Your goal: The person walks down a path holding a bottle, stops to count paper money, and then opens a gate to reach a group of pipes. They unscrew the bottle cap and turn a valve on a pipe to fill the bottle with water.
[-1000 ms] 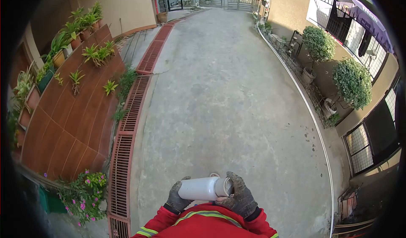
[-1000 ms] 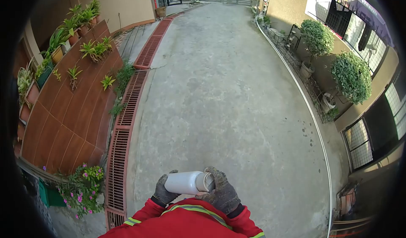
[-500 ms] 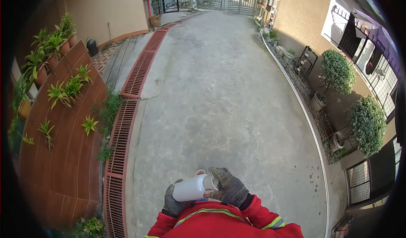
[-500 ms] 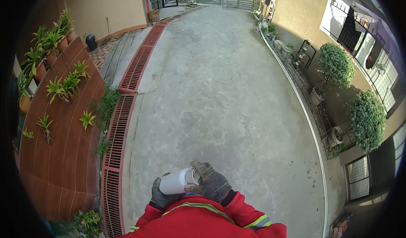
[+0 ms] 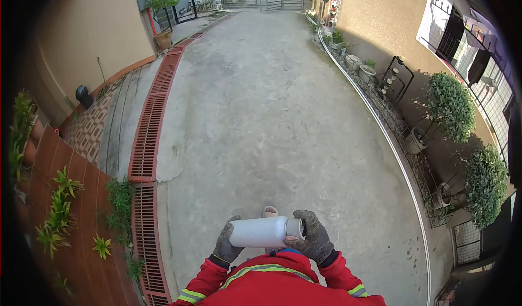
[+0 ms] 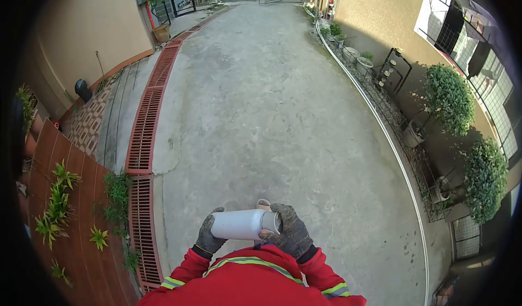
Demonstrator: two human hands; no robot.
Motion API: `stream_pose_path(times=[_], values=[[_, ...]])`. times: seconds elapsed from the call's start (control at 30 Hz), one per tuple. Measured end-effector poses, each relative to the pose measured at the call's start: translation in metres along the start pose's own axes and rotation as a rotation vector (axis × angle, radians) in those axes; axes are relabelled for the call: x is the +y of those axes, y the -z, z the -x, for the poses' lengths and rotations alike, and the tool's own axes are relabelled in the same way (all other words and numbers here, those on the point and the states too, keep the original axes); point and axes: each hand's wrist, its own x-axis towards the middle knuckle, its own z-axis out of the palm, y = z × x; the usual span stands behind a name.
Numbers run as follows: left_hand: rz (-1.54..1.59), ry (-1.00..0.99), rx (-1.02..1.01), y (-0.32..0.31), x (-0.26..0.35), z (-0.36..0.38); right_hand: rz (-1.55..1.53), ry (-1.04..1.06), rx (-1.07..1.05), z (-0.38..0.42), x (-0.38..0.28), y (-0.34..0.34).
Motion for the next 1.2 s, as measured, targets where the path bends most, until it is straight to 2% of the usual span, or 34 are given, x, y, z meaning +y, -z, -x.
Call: stream_pose_path(times=[0.07, 0.13, 0.23, 0.3, 0.33, 0.43, 0.47, 0.53, 0.63, 0.7, 0.8, 0.9, 0.97, 1.03, 1.1, 1.17, 1.2], values=[[0.112, 0.009, 0.100, -0.015, 0.035, -0.085, -0.076, -0.022, -0.066, -0.102, 0.021, 0.003], [0.219, 0.060, 0.251, -0.023, 0.076, -0.132, -0.112, -0.033, -0.147, -0.202, 0.025, 0.004], [0.325, -0.011, 0.151, -0.043, 0.148, -0.219, -0.032, 0.043, -0.287, -0.340, 0.017, 0.018], [0.452, -0.066, 0.174, -0.037, 0.181, -0.295, 0.013, 0.166, -0.335, -0.430, 0.025, 0.014], [0.468, -0.130, 0.186, -0.021, 0.205, -0.375, 0.074, 0.229, -0.366, -0.517, 0.038, 0.008], [0.366, -0.180, 0.203, 0.011, 0.246, -0.495, 0.028, 0.127, -0.376, -0.640, 0.082, -0.011], [0.338, -0.176, 0.190, 0.011, 0.264, -0.539, 0.030, 0.208, -0.291, -0.680, 0.098, -0.017], [0.272, -0.173, 0.135, 0.034, 0.291, -0.634, 0.045, 0.179, -0.192, -0.757, 0.129, -0.021], [0.185, 0.022, 0.000, -0.004, 0.381, -0.758, 0.081, 0.088, -0.072, -0.867, 0.152, -0.003], [0.061, 0.153, -0.077, 0.006, 0.404, -0.852, 0.035, 0.029, 0.023, -0.931, 0.167, 0.015], [-0.728, 0.044, -0.181, 0.006, 0.460, -1.003, 0.093, -0.041, 0.171, -1.037, 0.191, 0.036], [-1.261, -0.168, -0.236, 0.024, 0.530, -1.154, 0.198, -0.069, 0.231, -1.142, 0.255, 0.048], [-1.176, -0.276, -0.164, 0.025, 0.590, -1.239, 0.314, -0.126, 0.220, -1.221, 0.295, 0.056], [-1.363, -0.378, -0.101, 0.000, 0.679, -1.314, 0.460, -0.203, 0.160, -1.310, 0.325, 0.062], [-1.358, -0.403, 0.006, -0.025, 0.759, -1.381, 0.507, -0.331, 0.096, -1.393, 0.365, 0.070], [-1.629, -0.855, -0.007, -0.032, 0.811, -1.437, 0.547, -0.425, 0.110, -1.469, 0.394, 0.078], [-1.638, -0.931, -0.018, -0.045, 0.833, -1.460, 0.573, -0.438, 0.079, -1.502, 0.416, 0.083]])
